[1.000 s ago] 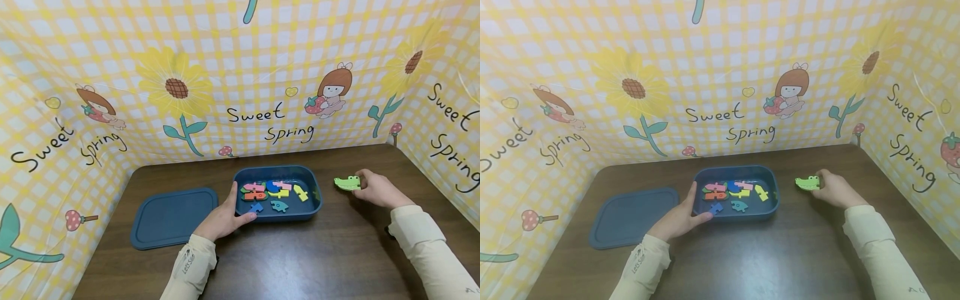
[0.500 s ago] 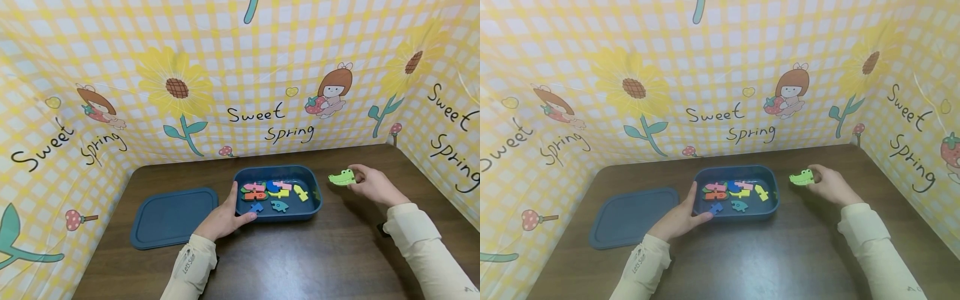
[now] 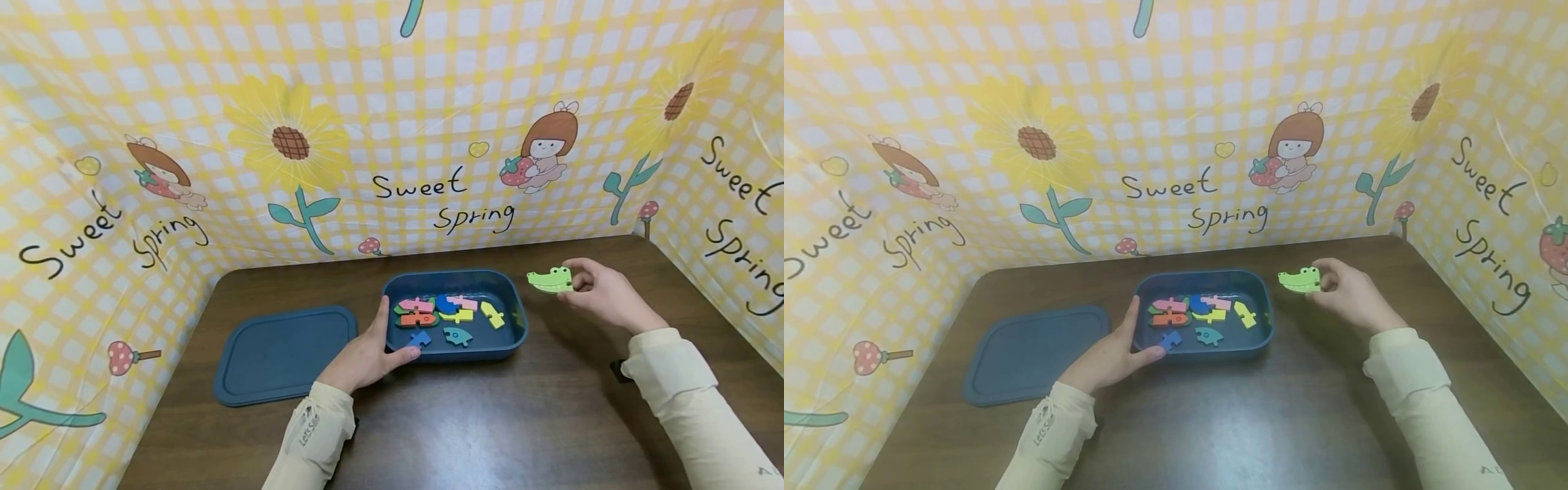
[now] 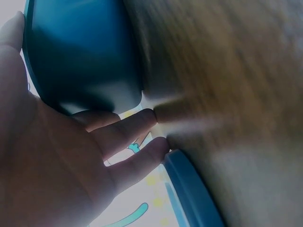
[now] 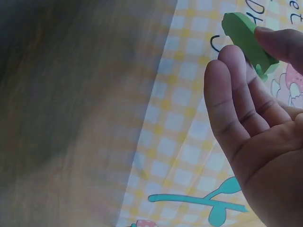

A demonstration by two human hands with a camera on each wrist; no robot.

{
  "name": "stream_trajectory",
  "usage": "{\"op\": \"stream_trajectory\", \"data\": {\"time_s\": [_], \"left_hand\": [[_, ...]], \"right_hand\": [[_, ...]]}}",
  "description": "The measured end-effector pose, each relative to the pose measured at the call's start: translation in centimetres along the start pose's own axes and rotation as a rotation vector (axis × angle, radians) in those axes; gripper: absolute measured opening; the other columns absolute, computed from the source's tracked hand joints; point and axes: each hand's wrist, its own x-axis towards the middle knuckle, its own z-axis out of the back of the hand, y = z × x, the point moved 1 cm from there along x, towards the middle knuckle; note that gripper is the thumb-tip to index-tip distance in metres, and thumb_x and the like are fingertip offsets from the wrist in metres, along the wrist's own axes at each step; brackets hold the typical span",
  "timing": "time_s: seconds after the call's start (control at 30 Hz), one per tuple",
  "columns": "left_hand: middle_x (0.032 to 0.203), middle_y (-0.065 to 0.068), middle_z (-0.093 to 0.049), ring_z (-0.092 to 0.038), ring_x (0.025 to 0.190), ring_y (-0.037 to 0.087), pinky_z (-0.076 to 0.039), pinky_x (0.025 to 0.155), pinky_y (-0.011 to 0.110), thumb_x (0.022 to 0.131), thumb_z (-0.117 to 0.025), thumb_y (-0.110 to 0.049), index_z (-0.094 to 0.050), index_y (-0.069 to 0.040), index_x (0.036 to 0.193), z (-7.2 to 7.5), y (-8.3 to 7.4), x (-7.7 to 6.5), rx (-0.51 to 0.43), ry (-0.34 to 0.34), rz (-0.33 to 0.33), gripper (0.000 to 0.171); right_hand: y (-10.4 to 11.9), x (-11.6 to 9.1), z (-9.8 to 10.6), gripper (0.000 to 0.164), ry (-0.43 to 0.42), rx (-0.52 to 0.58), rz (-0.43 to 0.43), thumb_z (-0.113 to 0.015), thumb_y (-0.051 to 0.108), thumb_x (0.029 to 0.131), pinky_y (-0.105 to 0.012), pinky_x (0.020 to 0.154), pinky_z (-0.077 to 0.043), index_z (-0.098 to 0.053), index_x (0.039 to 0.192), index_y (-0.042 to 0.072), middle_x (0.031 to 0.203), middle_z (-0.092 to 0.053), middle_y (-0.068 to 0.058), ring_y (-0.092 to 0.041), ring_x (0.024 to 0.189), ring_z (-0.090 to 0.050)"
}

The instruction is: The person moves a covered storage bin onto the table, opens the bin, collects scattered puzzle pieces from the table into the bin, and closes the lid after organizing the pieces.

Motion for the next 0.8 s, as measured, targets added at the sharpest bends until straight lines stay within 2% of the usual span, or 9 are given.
{"op": "stream_trajectory", "data": {"time_s": [0.27, 0.57, 0.8], "left_hand": [[0.166, 0.010, -0.020, -0.066, 0.083, 0.017, -0.052, 0.081, 0.045, 0.089, -0.059, -0.071, 0.015, -0.029, 0.161, 0.1, 0.0, 0.0, 0.011, -0.007, -0.004, 0.112], [0.165, 0.012, -0.021, -0.066, 0.082, 0.018, -0.052, 0.080, 0.044, 0.089, -0.060, -0.071, 0.015, -0.029, 0.161, 0.1, 0.0, -0.1, 0.008, -0.003, 0.001, 0.112], [0.166, 0.010, -0.020, -0.067, 0.096, 0.022, -0.051, 0.088, 0.047, 0.089, -0.060, -0.070, 0.015, -0.030, 0.161, 0.1, 0.0, -0.1, 0.011, -0.005, 0.005, 0.111]], "right_hand": [[1.5, 0.3, -0.2, 0.064, -0.008, 0.014, 0.047, -0.079, 0.030, 0.091, -0.030, 0.065, -0.046, -0.051, 0.140, 0.000, 0.093, -0.065, -0.006, -0.018, 0.076, -0.059], [3.5, 1.1, -0.9, 0.061, 0.029, 0.052, 0.093, -0.079, 0.028, 0.091, -0.031, 0.064, -0.047, -0.053, 0.138, 0.000, 0.093, -0.063, -0.007, -0.020, 0.076, -0.059], [5.5, 2.1, -1.7, 0.057, 0.061, 0.054, 0.124, -0.080, 0.027, 0.090, -0.033, 0.066, -0.049, -0.056, 0.134, 0.003, 0.091, -0.063, -0.007, -0.022, 0.078, -0.061]]}}
